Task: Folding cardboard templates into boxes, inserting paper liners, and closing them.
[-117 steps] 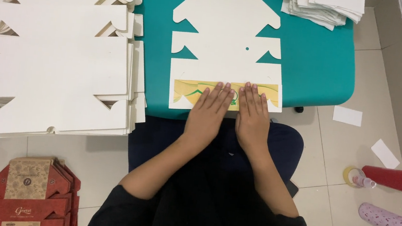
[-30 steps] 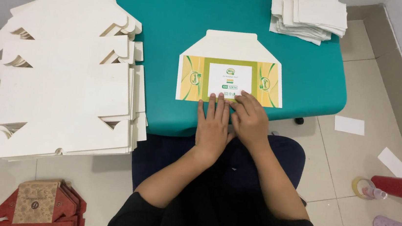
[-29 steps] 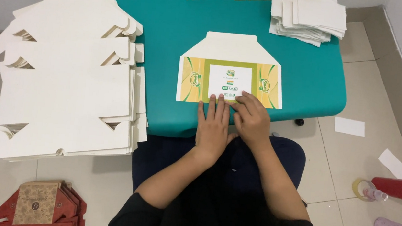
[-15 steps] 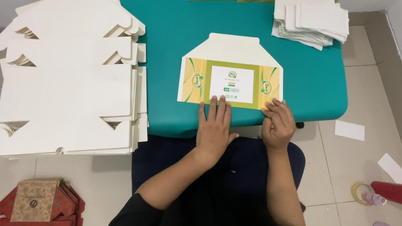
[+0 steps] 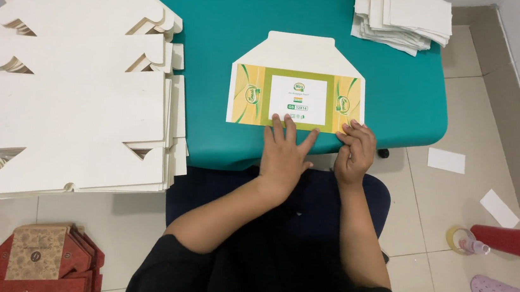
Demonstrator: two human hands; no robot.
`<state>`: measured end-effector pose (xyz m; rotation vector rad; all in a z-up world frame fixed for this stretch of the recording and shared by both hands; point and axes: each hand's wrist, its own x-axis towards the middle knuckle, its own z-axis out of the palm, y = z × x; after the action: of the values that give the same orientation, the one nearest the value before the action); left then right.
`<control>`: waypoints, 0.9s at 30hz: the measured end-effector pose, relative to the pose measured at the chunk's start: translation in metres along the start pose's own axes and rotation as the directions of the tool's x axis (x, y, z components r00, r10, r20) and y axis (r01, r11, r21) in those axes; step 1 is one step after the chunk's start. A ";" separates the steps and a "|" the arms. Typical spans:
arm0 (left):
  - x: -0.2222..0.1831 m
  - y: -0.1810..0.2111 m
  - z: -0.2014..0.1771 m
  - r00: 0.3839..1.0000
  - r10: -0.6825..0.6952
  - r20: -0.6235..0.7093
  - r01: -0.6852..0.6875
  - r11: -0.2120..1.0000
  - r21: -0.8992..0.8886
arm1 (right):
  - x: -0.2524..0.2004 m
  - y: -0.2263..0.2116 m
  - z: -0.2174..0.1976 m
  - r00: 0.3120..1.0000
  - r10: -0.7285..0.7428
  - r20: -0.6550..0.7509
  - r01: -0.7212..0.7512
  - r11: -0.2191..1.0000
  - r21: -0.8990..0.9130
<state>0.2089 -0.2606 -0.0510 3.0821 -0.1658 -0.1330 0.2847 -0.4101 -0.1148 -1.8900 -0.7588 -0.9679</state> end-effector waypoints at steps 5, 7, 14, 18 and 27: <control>-0.008 -0.024 -0.004 0.994 0.015 -0.107 -0.034 0.984 -0.173 | -0.001 0.002 0.001 1.000 -0.011 -0.001 0.011 1.000 0.003; -0.013 -0.034 -0.005 0.992 0.022 -0.121 -0.049 0.974 -0.219 | -0.001 0.003 0.000 1.000 -0.017 0.000 0.017 1.000 -0.003; -0.048 -0.071 -0.005 0.945 -0.150 -0.291 0.041 0.936 -0.350 | 0.000 0.005 0.000 1.000 -0.029 -0.005 0.029 1.000 0.009; -0.059 -0.081 -0.011 0.871 -0.321 -0.373 0.115 0.870 -0.480 | -0.003 0.008 0.004 0.999 -0.018 -0.031 0.018 1.000 0.002; -0.024 -0.105 0.026 0.774 -0.422 -0.471 0.138 0.840 -0.525 | -0.013 0.013 0.001 0.972 0.226 0.062 -0.198 0.934 -0.298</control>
<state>0.1935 -0.1549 -0.0806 2.4895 0.3300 0.6518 0.2880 -0.4169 -0.1314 -2.2349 -0.4708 -0.8934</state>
